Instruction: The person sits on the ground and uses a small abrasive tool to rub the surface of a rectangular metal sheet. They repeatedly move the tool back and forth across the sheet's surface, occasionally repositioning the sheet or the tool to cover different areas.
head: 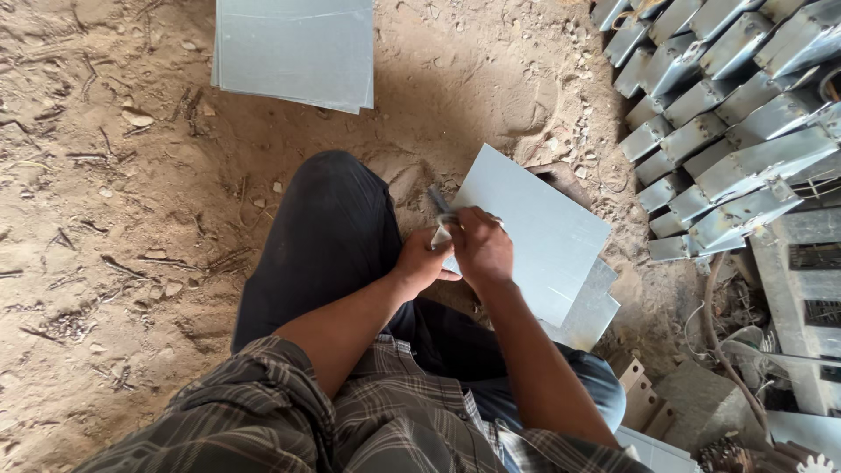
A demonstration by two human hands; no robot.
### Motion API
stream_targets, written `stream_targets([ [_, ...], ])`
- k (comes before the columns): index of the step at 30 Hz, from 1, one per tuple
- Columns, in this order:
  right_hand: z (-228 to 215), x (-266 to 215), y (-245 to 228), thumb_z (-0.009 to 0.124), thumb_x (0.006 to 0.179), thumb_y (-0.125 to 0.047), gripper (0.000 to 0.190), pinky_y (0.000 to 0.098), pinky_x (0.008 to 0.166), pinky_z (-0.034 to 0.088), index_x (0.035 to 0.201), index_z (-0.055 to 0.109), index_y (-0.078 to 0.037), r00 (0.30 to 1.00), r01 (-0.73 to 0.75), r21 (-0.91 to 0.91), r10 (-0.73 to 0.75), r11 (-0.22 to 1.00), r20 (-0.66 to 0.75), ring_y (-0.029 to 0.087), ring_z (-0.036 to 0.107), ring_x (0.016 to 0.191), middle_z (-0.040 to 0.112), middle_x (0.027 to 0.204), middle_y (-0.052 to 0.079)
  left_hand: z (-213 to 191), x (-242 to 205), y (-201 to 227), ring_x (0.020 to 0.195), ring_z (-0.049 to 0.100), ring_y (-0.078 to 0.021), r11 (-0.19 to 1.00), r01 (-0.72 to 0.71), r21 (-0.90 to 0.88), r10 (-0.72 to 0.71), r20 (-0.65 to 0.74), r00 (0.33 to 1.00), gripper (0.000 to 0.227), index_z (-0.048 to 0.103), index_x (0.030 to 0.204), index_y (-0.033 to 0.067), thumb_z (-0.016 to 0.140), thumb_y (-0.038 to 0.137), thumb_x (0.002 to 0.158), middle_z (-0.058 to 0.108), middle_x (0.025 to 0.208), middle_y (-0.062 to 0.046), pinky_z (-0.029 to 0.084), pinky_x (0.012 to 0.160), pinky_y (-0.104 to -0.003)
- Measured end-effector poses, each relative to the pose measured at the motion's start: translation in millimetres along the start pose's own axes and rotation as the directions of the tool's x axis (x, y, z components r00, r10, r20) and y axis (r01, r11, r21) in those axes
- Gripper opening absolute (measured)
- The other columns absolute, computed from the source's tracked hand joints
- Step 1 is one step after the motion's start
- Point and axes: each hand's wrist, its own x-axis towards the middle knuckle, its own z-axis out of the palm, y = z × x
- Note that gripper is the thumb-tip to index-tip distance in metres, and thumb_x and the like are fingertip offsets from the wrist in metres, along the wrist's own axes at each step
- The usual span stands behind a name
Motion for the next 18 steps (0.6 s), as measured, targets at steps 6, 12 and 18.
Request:
stream_targets([
  [6, -19, -16, 13, 0.069, 0.097, -0.023, 0.016, 0.0443, 0.072, 0.059, 0.101, 0.07, -0.008, 0.99, -0.13, -0.08, 0.133, 0.988, 0.039, 0.03, 0.072, 0.086, 0.073, 0.101, 0.007, 0, 0, -1, 0.105, 0.073, -0.0351, 0.999, 0.003, -0.038, -0.002, 0.023, 1.0, 0.033, 0.059, 0.128, -0.0049, 0.057, 0.014, 0.102, 0.069, 0.118, -0.022, 0.069, 0.081, -0.048],
  [12, 5, 5, -14, 0.07, 0.092, -0.021, 0.015, 0.0478, 0.075, 0.056, 0.098, 0.069, -0.008, 0.994, -0.096, -0.016, 0.096, 0.995, 0.046, 0.034, 0.07, 0.09, 0.072, 0.1, 0.008, -2, 4, -6, 0.107, 0.073, -0.0333, 0.999, -0.046, -0.001, 0.046, -0.024, 0.999, 0.03, 0.058, 0.124, -0.0072, 0.053, 0.011, 0.101, 0.069, 0.119, -0.02, 0.07, 0.082, -0.05],
  [18, -21, -23, 26, 0.07, 0.094, -0.023, 0.015, 0.0454, 0.075, 0.059, 0.102, 0.072, -0.01, 1.0, -0.024, -0.089, 0.024, 0.996, -0.004, 0.032, 0.072, 0.09, 0.074, 0.1, 0.007, -1, 2, -2, 0.106, 0.072, -0.0353, 0.999, 0.029, -0.024, -0.03, -0.009, 1.0, 0.035, 0.058, 0.131, -0.0034, 0.058, 0.015, 0.101, 0.068, 0.121, -0.021, 0.068, 0.081, -0.05],
])
